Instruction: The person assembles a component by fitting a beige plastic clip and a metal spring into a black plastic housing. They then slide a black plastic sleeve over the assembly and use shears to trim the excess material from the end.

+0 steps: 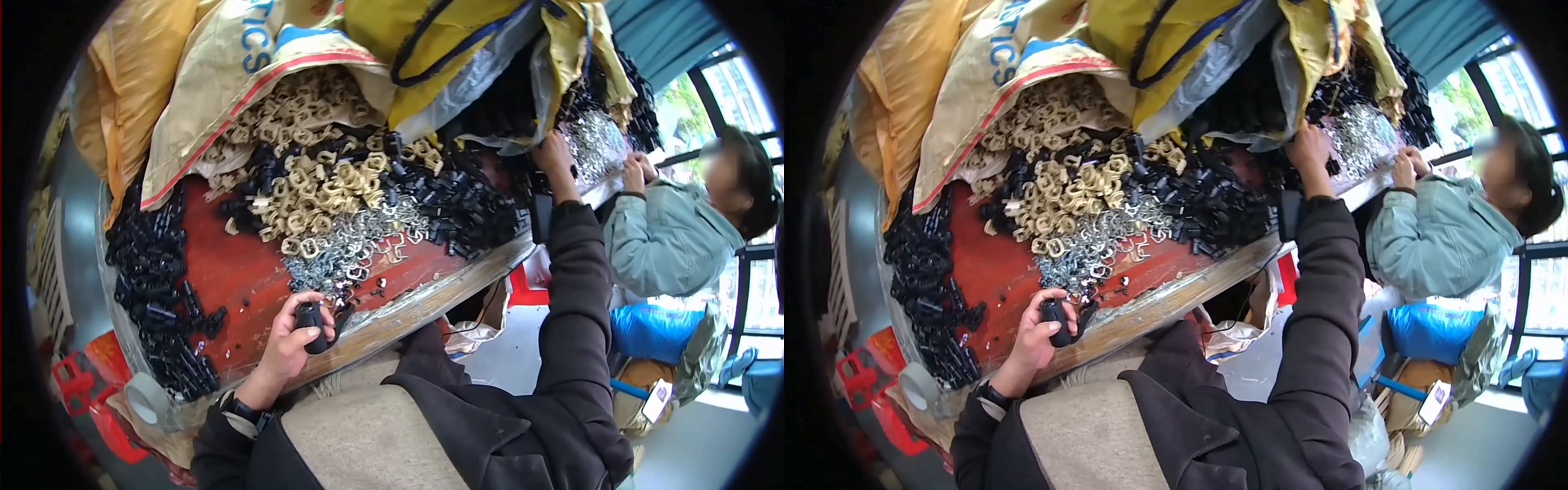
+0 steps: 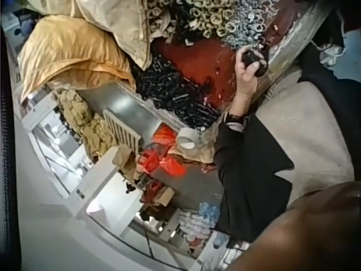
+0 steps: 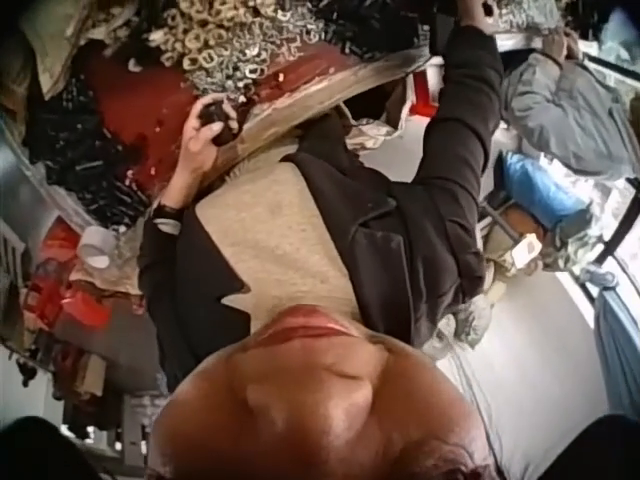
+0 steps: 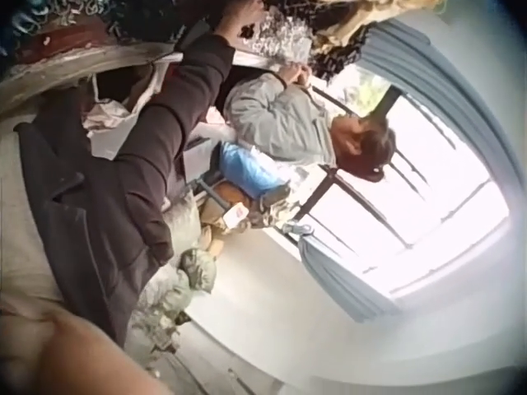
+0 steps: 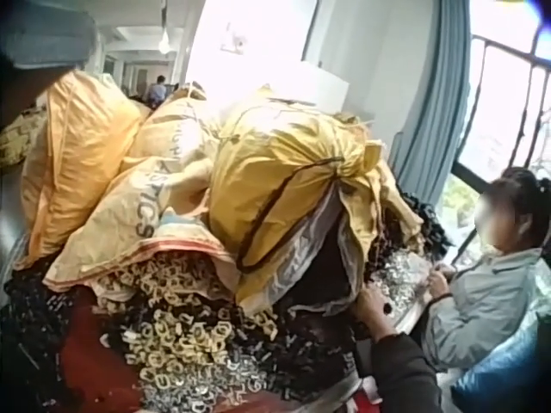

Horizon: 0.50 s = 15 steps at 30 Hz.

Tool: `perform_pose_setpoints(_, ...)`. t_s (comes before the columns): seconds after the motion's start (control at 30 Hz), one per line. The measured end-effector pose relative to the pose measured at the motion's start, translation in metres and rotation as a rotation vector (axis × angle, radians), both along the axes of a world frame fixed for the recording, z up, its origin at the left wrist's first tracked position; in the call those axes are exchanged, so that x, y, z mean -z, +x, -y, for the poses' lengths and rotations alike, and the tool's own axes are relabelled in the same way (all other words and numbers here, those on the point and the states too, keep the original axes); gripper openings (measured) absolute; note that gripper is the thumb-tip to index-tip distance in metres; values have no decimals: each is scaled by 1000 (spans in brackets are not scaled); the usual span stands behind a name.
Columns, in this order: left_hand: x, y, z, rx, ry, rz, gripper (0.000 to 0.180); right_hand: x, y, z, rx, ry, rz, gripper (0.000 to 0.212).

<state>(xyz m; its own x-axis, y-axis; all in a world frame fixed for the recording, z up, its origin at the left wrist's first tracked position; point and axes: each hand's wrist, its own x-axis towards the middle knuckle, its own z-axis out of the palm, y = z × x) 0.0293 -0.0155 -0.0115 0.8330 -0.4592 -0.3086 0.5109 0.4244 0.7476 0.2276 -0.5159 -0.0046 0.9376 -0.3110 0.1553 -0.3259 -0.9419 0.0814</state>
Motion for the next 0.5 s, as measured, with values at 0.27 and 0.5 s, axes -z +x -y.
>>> perform_pose_setpoints(0.27,-2,2,5,-54,14,14,46,-28,-11,12,-150,60,108,31)
perform_pose_setpoints(0.5,0,2,7,-68,-34,-21,42,-55,-64,8,15,207,176,29)
